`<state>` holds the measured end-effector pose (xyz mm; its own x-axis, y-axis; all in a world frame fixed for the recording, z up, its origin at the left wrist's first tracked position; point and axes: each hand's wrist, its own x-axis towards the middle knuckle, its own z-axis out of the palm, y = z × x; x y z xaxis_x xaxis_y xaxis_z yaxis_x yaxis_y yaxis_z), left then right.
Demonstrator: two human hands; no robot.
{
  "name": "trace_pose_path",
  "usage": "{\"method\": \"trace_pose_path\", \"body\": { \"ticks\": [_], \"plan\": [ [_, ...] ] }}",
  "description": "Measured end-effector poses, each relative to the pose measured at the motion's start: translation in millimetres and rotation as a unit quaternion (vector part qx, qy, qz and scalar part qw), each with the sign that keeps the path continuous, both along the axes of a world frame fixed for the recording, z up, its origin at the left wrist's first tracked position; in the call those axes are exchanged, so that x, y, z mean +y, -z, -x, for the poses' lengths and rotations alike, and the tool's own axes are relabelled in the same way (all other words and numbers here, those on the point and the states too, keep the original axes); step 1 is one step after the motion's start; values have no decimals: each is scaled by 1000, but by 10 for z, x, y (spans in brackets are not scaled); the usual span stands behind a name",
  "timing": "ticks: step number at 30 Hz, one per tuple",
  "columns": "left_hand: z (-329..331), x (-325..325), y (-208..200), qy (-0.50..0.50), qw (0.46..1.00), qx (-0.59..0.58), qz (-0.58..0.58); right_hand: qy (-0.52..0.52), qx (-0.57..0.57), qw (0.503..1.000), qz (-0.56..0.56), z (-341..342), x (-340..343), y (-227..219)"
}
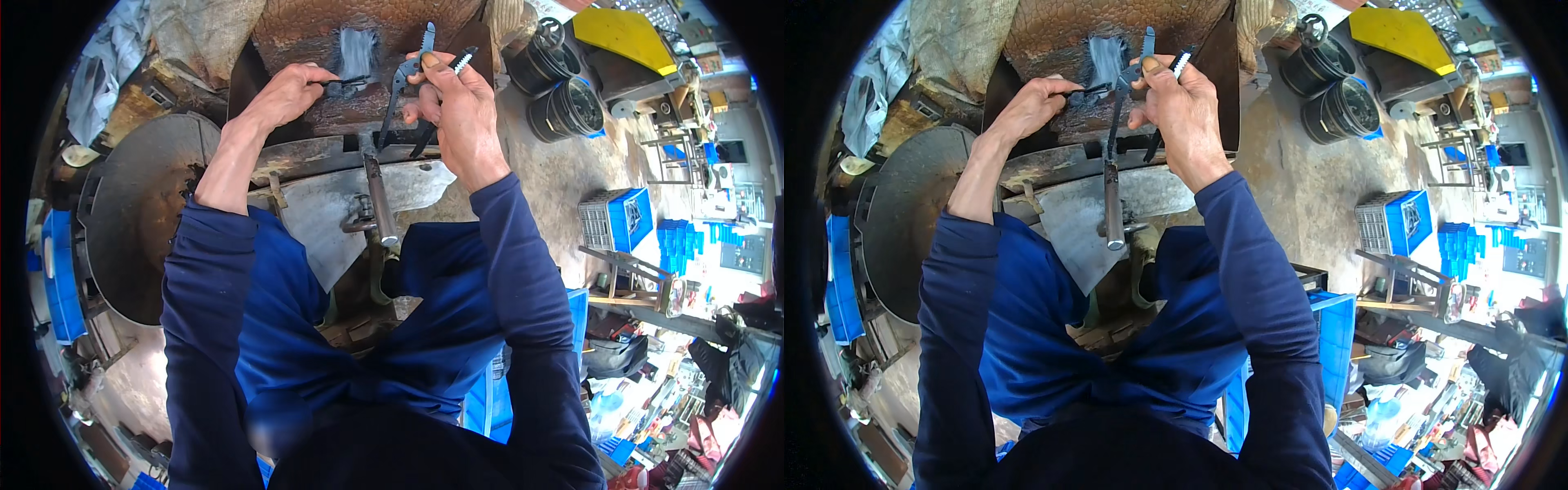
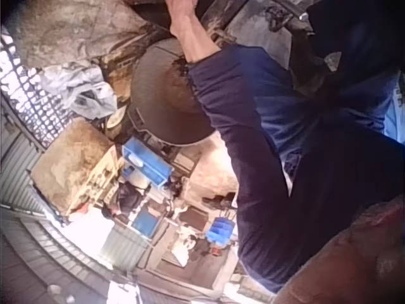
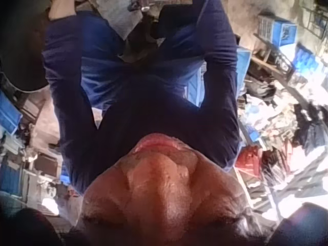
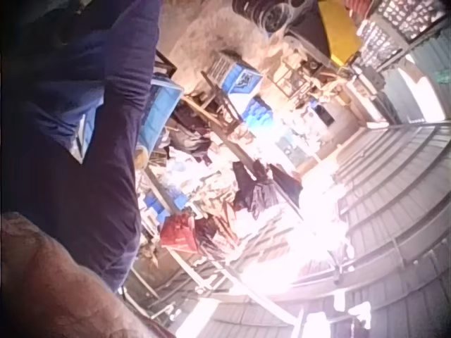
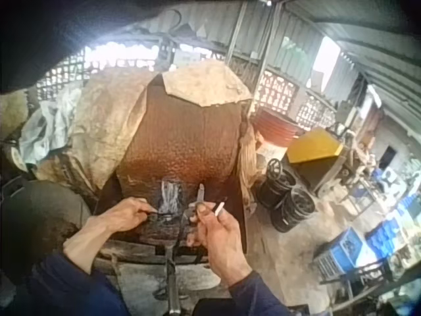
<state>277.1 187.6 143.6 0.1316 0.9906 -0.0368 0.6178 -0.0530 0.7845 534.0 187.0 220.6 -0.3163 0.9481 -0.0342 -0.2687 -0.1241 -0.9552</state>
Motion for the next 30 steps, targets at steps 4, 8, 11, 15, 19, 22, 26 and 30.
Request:
{"method": "trace_pose_path", "body": {
  "ticks": [4, 8, 11, 15, 19, 22, 26, 30],
  "plan": [
    [-36, 26, -42, 47, 980, 124, -146, -15, 3, 1000, 5, -32, 24, 19],
    [-132, 2, -193, 0, 974, 208, -88, -10, -21, 1000, -14, -45, 11, 29],
    [-110, -23, -254, -19, 987, 160, -25, -7, -27, 1000, -7, -61, 27, 34],
    [-36, -50, -247, -11, 984, 171, -51, -14, -3, 999, 37, -101, -20, 6],
    [18, -119, -227, -5, 988, 149, -47, -4, 33, 995, 95, -129, -151, -56],
    [24, -105, -212, -2, 987, 151, -44, 0, 36, 993, 116, -238, -226, 27],
    [-8, -93, -262, 3, 988, 152, -34, -9, -13, 997, 77, -408, -332, 225],
    [104, -112, -153, -11, 990, 136, -40, -71, -172, 980, -71, -411, -590, 273]
  ]
}}
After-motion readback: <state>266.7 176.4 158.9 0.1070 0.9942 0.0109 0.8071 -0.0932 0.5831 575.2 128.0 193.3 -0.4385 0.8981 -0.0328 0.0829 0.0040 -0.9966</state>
